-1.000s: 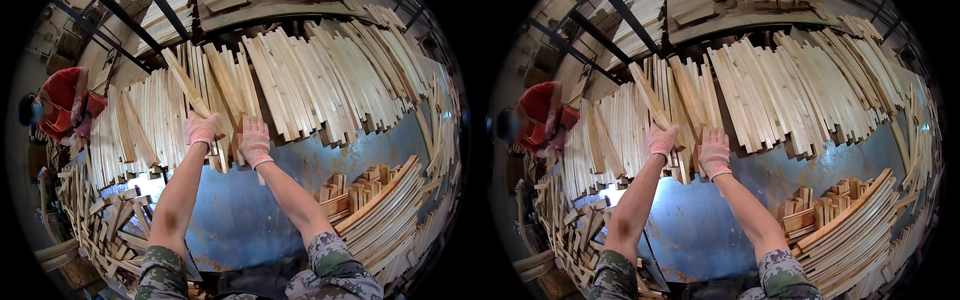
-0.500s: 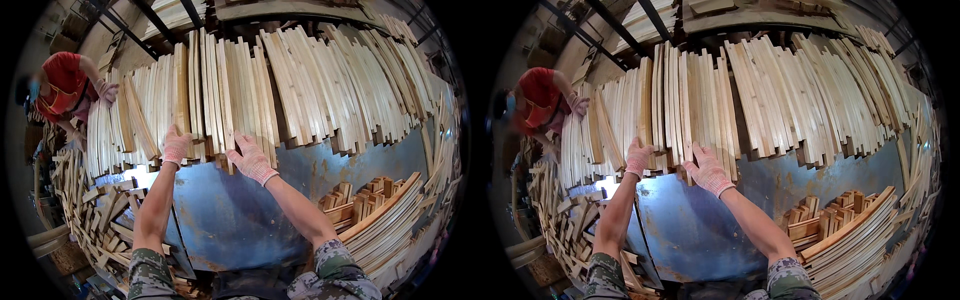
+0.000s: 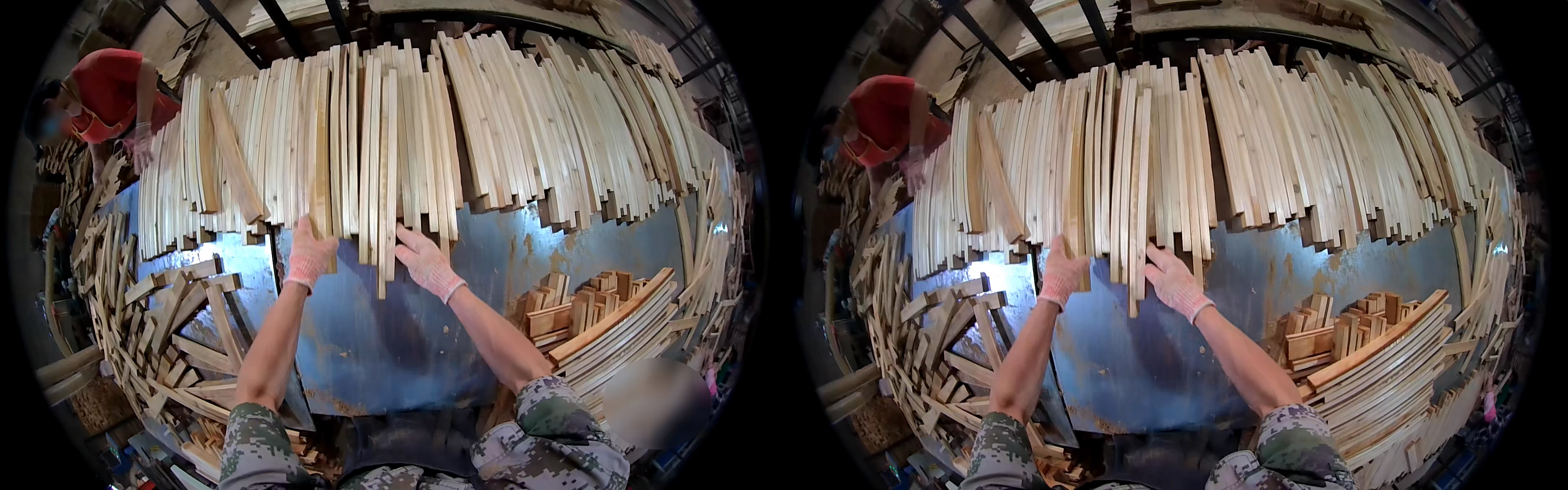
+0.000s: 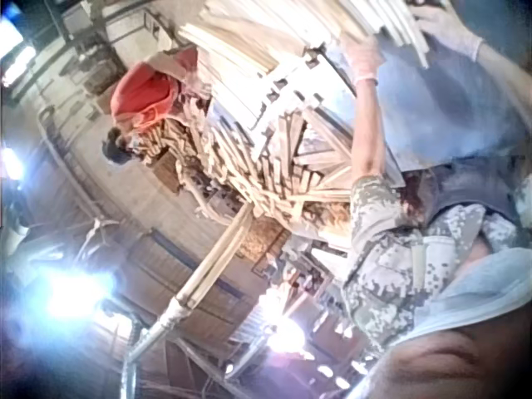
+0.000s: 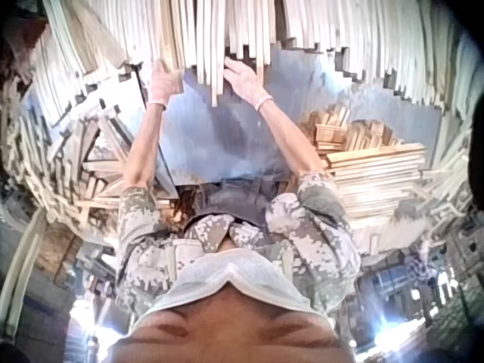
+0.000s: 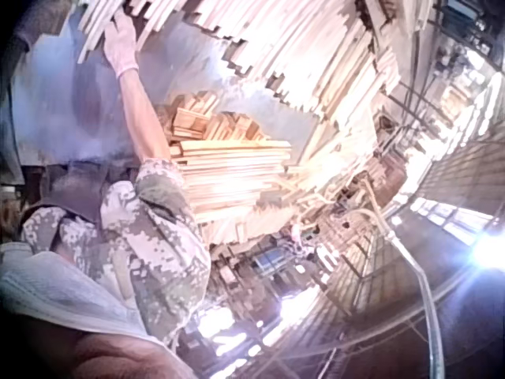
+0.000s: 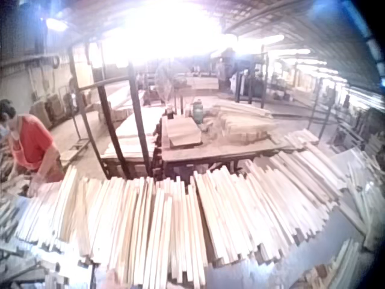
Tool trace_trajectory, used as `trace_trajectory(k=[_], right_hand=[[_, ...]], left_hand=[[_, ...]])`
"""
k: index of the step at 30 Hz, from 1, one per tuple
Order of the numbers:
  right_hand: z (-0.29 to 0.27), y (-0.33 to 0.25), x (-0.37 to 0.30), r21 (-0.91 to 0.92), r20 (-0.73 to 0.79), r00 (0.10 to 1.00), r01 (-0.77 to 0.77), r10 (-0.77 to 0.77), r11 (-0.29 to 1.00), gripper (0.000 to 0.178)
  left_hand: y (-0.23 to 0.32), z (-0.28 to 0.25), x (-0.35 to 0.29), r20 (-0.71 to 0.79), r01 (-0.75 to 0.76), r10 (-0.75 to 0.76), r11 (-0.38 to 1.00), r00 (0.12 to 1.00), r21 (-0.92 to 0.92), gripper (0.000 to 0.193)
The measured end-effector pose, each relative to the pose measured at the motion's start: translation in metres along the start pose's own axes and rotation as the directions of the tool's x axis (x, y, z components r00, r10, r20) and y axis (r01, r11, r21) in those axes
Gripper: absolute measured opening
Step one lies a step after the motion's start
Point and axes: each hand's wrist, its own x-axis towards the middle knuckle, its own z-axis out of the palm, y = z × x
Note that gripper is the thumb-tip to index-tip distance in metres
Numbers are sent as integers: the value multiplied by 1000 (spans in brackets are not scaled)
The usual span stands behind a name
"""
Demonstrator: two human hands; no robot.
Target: The person repeatedly picks up stacks of light-colored wooden planks from a table and places them onto a conveyor belt. They then retrieve the planks from the other side of the conveyor and return them to the table, repeating this cycle throughout the clip.
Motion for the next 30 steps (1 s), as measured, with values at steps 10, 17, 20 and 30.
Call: trace_trajectory(k=[10, 17, 20, 30], right_hand=[[30, -7, -51, 160, -103, 988, -93, 111, 983, 81], [58, -31, -51, 244, -104, 983, -123, 152, 962, 84], [62, -24, -50, 173, -146, 977, -126, 152, 977, 59], [44, 34, -23, 274, 40, 993, -121, 114, 954, 71]], left_hand=[[-34, -20, -145, 1, 136, -141, 954, 990, -269, 58], [-77, -63, -295, -105, 200, -240, 934, 965, -295, 58], [-83, -85, -364, -212, 239, -335, 894, 918, -379, 63], [-134, -115, -584, -743, 210, -504, 863, 442, -460, 65]])
